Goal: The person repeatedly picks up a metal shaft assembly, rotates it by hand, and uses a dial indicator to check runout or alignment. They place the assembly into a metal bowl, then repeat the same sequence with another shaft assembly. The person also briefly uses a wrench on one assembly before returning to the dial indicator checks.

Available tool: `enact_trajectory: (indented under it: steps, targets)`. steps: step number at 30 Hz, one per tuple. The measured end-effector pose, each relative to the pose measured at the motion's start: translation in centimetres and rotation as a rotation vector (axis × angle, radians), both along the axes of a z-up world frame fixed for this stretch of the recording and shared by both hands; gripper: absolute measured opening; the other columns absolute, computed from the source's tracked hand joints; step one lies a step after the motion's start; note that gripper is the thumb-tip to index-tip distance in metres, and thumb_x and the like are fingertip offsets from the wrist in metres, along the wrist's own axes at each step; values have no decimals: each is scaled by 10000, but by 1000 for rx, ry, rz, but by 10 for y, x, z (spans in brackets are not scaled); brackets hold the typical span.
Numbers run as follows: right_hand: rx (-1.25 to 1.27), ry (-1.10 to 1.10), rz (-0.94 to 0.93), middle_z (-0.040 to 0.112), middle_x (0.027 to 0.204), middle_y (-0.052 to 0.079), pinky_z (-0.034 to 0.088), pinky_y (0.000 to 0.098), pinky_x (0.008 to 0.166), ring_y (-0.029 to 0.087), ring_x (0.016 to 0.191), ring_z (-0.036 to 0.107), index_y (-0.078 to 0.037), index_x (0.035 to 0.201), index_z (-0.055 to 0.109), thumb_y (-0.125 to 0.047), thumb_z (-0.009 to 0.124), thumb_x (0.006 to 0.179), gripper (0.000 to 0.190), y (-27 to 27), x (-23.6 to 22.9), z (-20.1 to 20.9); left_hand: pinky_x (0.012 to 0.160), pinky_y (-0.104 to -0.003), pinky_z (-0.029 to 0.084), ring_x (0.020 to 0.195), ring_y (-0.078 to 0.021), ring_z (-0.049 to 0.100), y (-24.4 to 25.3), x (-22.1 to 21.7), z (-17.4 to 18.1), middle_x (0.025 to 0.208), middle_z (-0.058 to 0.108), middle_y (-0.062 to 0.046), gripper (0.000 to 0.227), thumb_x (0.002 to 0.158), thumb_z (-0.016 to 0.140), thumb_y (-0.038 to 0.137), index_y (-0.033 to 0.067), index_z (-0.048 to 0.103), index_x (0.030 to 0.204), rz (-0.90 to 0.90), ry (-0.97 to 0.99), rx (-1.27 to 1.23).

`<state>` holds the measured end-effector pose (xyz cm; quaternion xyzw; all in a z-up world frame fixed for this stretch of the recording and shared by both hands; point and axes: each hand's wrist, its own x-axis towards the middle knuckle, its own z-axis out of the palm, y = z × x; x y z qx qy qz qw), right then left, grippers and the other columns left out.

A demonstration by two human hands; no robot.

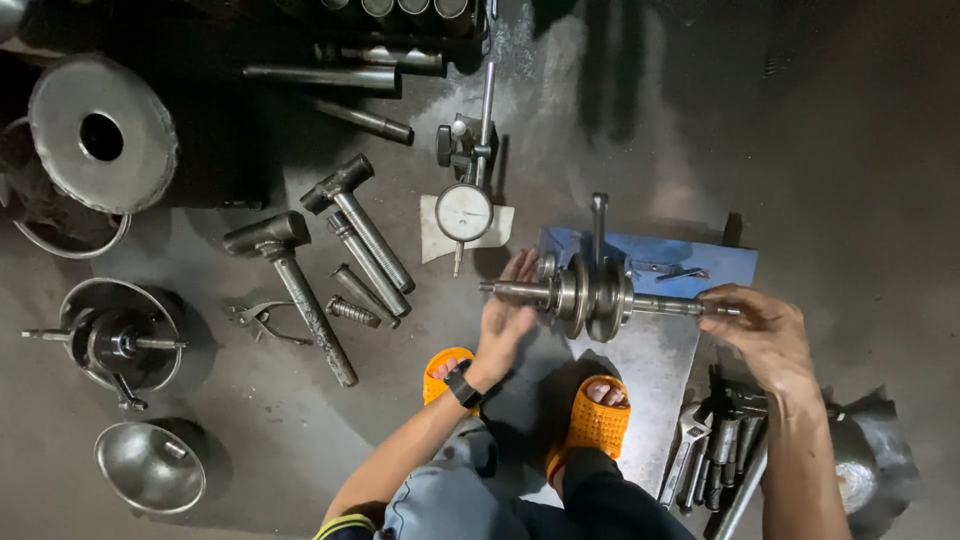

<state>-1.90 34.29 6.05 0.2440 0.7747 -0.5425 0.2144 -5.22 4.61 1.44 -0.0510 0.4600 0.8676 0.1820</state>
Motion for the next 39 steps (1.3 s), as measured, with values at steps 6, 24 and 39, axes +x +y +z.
enact_trajectory:
  steps: [6,24,39]
  targets:
    - [35,-138,-35,655,981,81,472,439,937,218,984,634,-109,1072,607,-179,610,759,321,-5,-3,3,862,-336,482,1003,-211,573,-41,-38,-35,1099,582,-109,329,889,502,250,59,485,1157,265,205,-727]
    - [86,-169,-137,686,891,104,487,417,870,230,876,645,-81,963,653,-328,589,797,304,-6,1,-7,1101,-609,87,1328,-340,337,-75,-180,-132,1382,405,-193,768,671,353,-220,16,197,1385,-274,808,-1276]
    - [-77,-4,-113,654,1032,92,525,334,828,215,930,629,-73,923,646,-250,657,740,255,2,9,-17,1128,-542,-2,1351,-305,295,-19,-177,-127,1358,409,-266,739,719,664,175,40,299,1348,-241,676,-1088]
